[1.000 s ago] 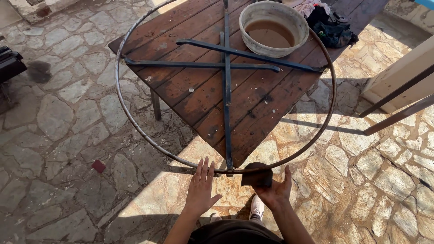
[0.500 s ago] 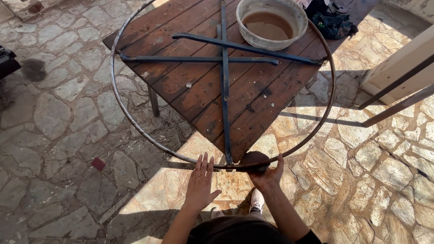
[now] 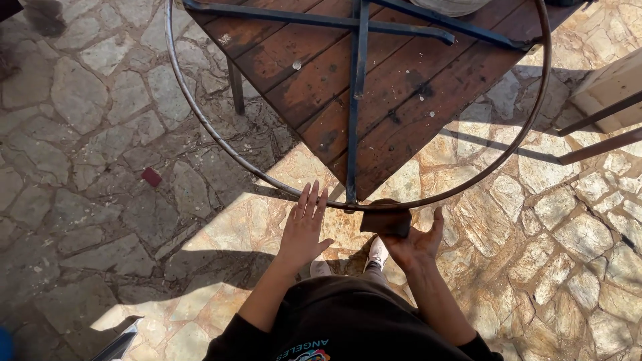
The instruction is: Cleaning a circular metal frame with a wet cloth and then grinding it with a power tool
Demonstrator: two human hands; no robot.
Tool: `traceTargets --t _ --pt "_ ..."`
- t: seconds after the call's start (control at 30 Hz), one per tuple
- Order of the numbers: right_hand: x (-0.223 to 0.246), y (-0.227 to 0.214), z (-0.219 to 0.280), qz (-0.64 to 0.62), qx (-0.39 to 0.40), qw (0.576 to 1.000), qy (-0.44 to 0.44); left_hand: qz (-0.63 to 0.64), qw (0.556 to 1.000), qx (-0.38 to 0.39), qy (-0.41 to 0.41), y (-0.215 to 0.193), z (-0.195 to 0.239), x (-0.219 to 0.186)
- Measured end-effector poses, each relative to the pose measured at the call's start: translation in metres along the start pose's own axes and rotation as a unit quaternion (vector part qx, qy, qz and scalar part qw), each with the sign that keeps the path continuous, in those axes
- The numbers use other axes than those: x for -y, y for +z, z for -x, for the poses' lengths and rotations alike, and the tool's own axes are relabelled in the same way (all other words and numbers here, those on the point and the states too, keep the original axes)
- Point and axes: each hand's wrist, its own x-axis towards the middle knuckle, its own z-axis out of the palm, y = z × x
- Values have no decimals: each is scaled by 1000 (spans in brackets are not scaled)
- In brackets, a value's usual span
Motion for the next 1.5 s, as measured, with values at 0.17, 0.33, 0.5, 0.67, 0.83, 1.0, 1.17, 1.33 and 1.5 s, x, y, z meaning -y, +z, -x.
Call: traceTargets --t 0.17,0.33,0.5,0.67,0.83,1.0,1.17,1.33,1.5 --pt "-4 7 -17 -21 -5 1000 -14 -17 1000 -2 12 3 3 -2" --pt "40 37 29 -47 -15 991 -125 -16 1000 7 12 2 1 3" --pt "15 33 10 -55 -7 993 -100 -30 1000 -5 10 -4 -1 1" --pt "34 40 25 -37 -23 997 -70 -18 1000 -4 12 -5 0 0" --pt "19 46 27 -79 -16 990 -115 -18 1000 -3 2 3 0 0" --pt "41 40 22 -47 -13 995 -92 -18 1000 1 0 0 2 0" --pt "37 20 3 -55 -11 993 -106 -8 1000 7 -9 2 0 -5" --pt "74 34 13 -26 -14 992 -120 -16 1000 -16 -3 -2 1 -7" --pt "37 15 4 -44 -3 997 -61 0 1000 -17 -11 6 0 -6"
